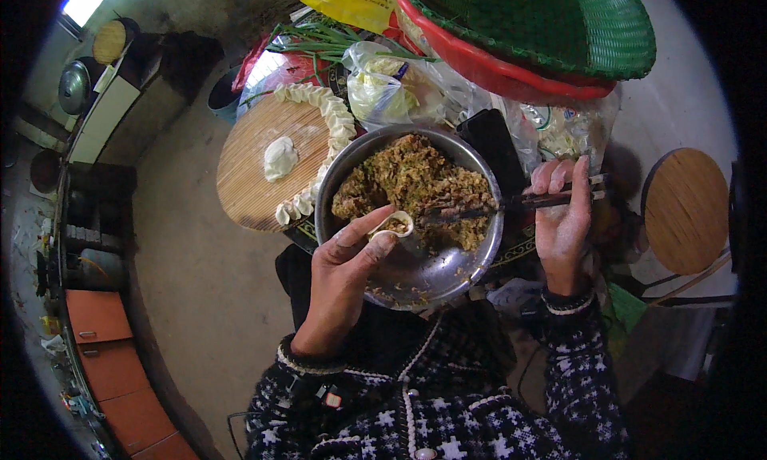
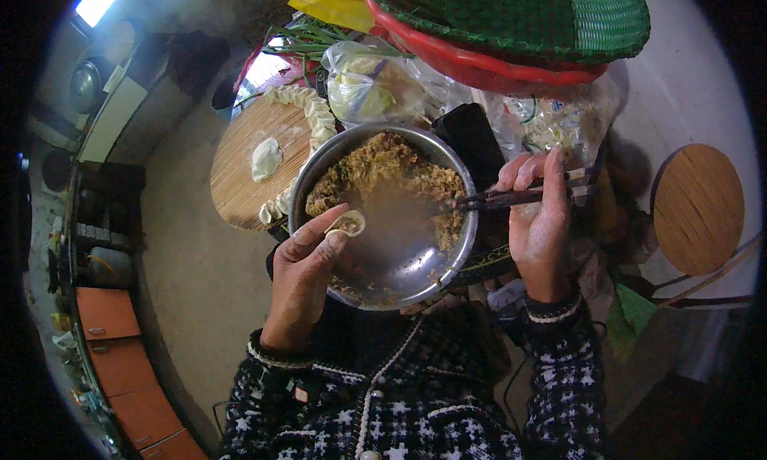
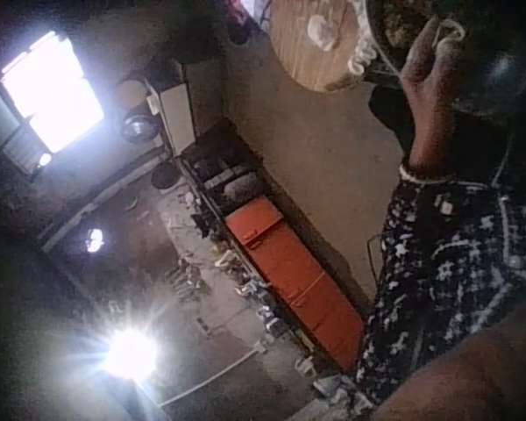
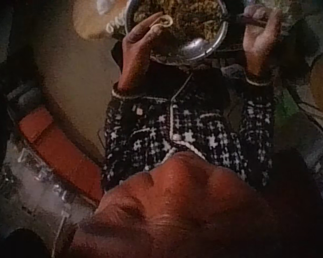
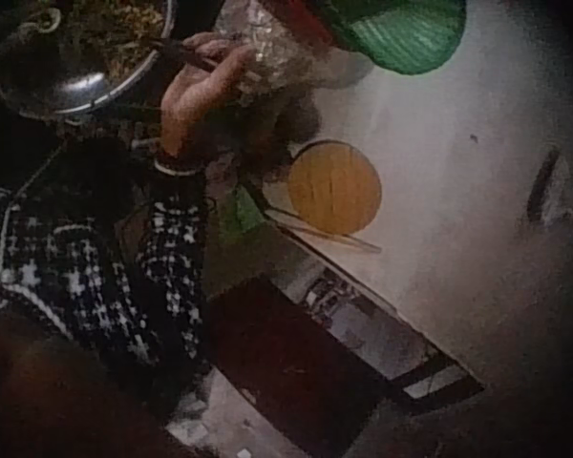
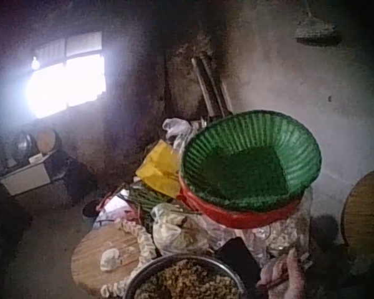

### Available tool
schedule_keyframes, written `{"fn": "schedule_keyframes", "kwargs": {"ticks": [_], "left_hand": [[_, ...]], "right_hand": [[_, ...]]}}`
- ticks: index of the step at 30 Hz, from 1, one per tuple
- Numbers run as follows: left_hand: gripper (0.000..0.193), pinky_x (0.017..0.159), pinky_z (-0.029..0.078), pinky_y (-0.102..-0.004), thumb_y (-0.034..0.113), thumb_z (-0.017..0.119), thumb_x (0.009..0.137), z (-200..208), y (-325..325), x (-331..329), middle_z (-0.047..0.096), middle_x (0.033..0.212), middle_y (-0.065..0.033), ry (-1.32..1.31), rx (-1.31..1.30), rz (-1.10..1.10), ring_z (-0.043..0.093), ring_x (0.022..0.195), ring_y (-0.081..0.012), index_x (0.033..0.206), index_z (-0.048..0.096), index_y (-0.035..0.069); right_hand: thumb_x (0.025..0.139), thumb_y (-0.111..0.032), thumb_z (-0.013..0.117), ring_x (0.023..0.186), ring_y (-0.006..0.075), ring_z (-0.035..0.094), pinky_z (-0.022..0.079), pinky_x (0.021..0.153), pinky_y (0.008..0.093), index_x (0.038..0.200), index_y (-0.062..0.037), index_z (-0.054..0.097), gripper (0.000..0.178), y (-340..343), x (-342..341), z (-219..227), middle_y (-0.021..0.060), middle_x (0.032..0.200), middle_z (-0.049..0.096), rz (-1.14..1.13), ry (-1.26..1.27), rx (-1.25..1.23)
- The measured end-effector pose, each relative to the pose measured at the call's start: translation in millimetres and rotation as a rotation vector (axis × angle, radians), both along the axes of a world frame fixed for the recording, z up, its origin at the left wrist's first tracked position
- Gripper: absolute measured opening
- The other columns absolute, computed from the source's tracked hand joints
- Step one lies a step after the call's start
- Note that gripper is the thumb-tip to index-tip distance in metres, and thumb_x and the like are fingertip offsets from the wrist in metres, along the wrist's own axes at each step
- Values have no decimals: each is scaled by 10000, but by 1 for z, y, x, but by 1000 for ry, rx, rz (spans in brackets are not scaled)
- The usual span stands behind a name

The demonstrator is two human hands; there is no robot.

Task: The person fills dumpling wrappers with a meat and vegetable mixture using chopsticks, folds and seals each dumpling, and places them on a bamboo tray. The process is repeated multiple times throughout the clip.

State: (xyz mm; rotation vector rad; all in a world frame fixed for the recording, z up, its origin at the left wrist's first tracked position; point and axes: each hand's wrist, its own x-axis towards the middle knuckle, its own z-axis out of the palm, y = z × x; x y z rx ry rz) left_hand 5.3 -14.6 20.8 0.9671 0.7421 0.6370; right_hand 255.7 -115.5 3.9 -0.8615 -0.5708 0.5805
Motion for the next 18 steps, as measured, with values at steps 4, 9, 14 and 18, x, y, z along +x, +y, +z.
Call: {"fn": "schedule_keyframes", "kwargs": {"ticks": [4,9,14,18], "left_hand": [[317,890,496,-260,87,651,930,0,1,-3,674,1126,-58,60,-5,14,635,978,-126,1231,635,-12],[272,945,449,-268,75,659,917,-4,1,-4,658,1122,-38,15,32,34,598,1040,-127,1175,669,-13],[272,955,440,-267,56,681,890,-6,4,-10,655,1126,-43,38,124,35,592,1051,-128,1151,676,-22],[242,970,441,-285,19,699,859,-1,1,-11,671,1128,-83,8,109,60,601,1068,-142,1097,686,-24]], "right_hand": [[1059,-430,353,641,147,447,440,664,322,753,-114,435,447,12,-24,4,16,638,398,135,-34,-4],[1067,-389,345,570,115,434,379,553,268,903,-84,498,379,22,-53,0,23,664,463,276,-41,-39],[1070,-373,334,646,101,467,390,633,246,889,-78,503,385,31,-52,3,35,731,516,193,-210,11],[1050,-343,423,675,86,489,405,640,241,892,-73,531,331,20,-53,8,15,764,547,249,-78,-153]]}}
